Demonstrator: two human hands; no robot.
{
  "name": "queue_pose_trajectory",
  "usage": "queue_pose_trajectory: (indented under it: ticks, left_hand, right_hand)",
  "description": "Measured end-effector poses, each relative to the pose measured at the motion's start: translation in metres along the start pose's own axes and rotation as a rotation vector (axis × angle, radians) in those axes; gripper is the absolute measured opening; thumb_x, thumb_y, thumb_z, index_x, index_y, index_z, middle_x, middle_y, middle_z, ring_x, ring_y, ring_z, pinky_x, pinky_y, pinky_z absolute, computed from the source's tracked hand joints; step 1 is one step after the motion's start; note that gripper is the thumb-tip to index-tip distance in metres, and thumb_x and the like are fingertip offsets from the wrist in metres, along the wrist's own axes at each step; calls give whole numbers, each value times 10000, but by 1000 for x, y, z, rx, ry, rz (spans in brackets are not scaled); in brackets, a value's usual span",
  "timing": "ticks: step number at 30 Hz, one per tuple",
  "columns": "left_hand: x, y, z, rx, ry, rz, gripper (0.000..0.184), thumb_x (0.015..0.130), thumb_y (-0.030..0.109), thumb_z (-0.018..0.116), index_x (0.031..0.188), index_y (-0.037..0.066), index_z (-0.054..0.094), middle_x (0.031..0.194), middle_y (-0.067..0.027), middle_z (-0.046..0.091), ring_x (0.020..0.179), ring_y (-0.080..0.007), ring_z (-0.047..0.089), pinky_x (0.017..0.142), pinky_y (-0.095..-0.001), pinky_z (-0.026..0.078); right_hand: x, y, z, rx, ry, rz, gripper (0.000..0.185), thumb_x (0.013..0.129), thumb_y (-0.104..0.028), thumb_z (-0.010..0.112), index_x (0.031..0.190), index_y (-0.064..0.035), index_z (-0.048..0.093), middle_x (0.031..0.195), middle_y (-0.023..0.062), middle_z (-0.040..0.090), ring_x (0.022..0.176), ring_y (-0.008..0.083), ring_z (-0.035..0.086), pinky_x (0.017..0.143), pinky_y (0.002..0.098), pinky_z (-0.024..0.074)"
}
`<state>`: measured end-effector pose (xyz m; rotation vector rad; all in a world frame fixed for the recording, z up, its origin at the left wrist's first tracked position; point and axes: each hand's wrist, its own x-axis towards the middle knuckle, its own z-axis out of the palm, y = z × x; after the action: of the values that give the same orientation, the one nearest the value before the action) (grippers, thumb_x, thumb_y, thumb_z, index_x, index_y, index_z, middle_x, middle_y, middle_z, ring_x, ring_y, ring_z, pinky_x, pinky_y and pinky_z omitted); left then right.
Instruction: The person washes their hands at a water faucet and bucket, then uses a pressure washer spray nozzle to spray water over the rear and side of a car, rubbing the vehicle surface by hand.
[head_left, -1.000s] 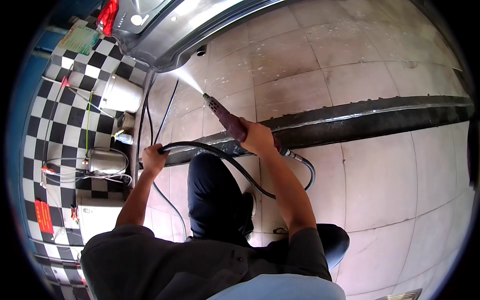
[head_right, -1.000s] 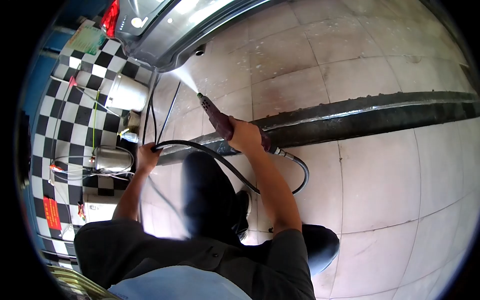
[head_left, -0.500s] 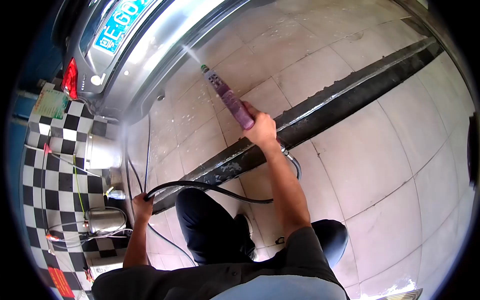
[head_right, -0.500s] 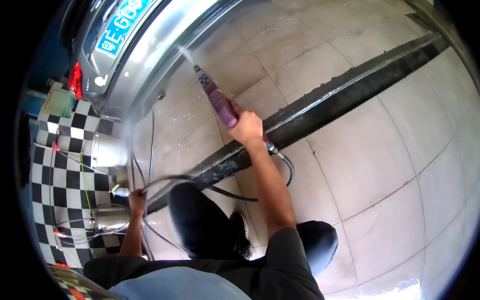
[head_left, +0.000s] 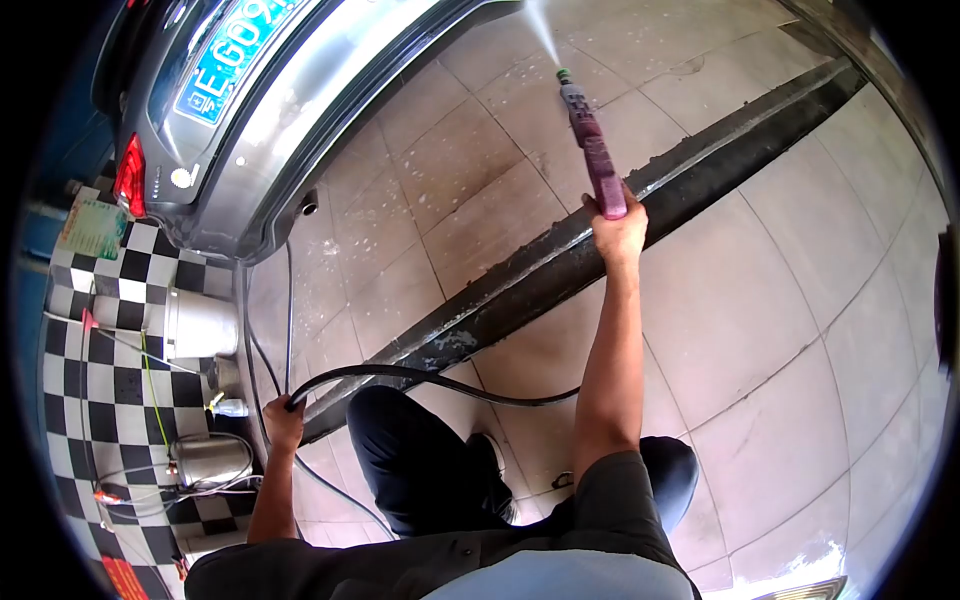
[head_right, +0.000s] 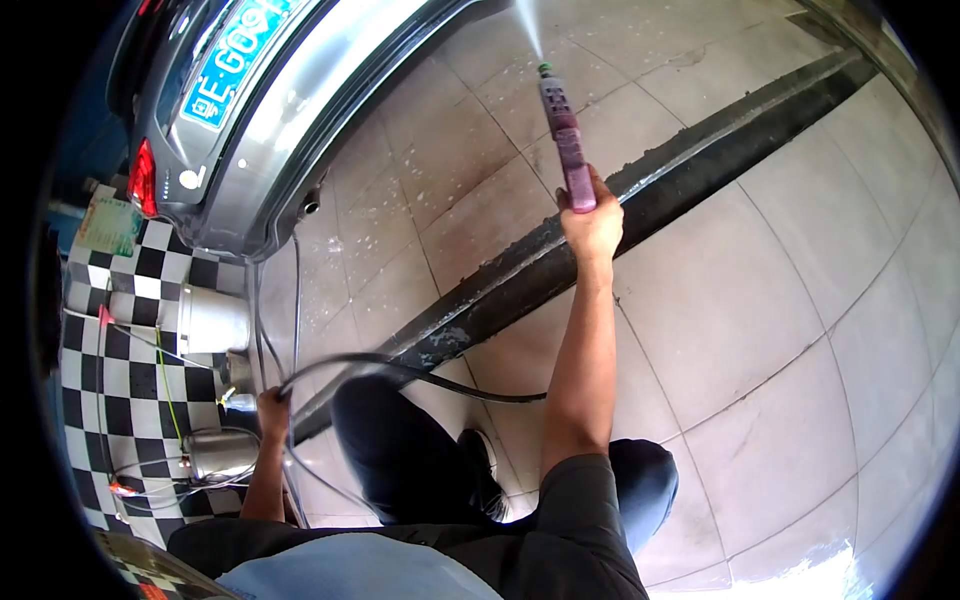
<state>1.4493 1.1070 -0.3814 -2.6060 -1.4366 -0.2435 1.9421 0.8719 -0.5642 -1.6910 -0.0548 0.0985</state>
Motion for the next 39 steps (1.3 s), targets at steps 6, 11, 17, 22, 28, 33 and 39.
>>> queue_pose_trajectory:
  ticks: [6, 11, 17, 22, 28, 33, 39]
  left_hand:
    - [-4, 3, 7, -17, -22, 51, 279, 703, 197, 699, 592, -15, 556, 531, -204, 506, 470, -343, 521, 453, -400, 361]
    - [-8, -4, 14, -59, -34, 24, 277, 695, 178, 703, 575, -14, 544, 519, -205, 490, 459, -354, 499, 448, -408, 350]
    - [-3, -2, 13, -38, -50, 52, 279, 703, 188, 704, 590, -4, 535, 530, -189, 497, 487, -356, 495, 465, -422, 342]
    - [-4, -3, 11, -35, -138, -57, 263, 677, 214, 725, 614, 8, 573, 565, -175, 546, 521, -350, 539, 493, -408, 404]
    - [-30, -55, -44, -147, -214, -119, 293, 689, 216, 728, 572, 24, 539, 531, -179, 509, 488, -365, 501, 457, -424, 356]
    - [-54, -92, -129, -219, -285, -103, 423, 784, 290, 690, 523, 9, 511, 466, -186, 449, 406, -339, 415, 427, -400, 323]
    - [-94, -95, -251, -439, -628, -200, 254, 740, 164, 690, 601, 9, 544, 543, -194, 490, 456, -298, 393, 465, -376, 354]
  right_hand:
    - [-15, -14, 21, -168, -188, -116, 511, 706, -282, 659, 1202, -198, 569, 928, 181, 649, 911, 334, 620, 804, 393, 485]
    - [6, -9, 3, 4, -40, -140, 523, 684, -237, 712, 1179, -129, 581, 965, 189, 642, 924, 318, 629, 794, 357, 485]
    - [30, -11, -44, 145, 102, -97, 379, 699, -116, 737, 1038, 3, 618, 819, 97, 656, 738, 143, 605, 723, 292, 473]
    - [21, -17, -54, 169, 178, -60, 205, 717, -49, 701, 889, 34, 629, 751, 38, 618, 675, 131, 549, 657, 298, 465]
    - [-45, -79, -14, 64, -143, -201, 231, 754, -49, 676, 966, 6, 601, 821, 29, 585, 695, 93, 528, 664, 238, 482]
    - [-152, -235, 42, 23, -643, -444, 375, 751, -153, 679, 1102, -55, 590, 860, 125, 666, 723, 211, 654, 644, 298, 500]
    - [-148, -331, -4, 188, -836, 67, 447, 785, -260, 661, 1161, -41, 555, 980, 79, 644, 812, 172, 624, 721, 290, 506]
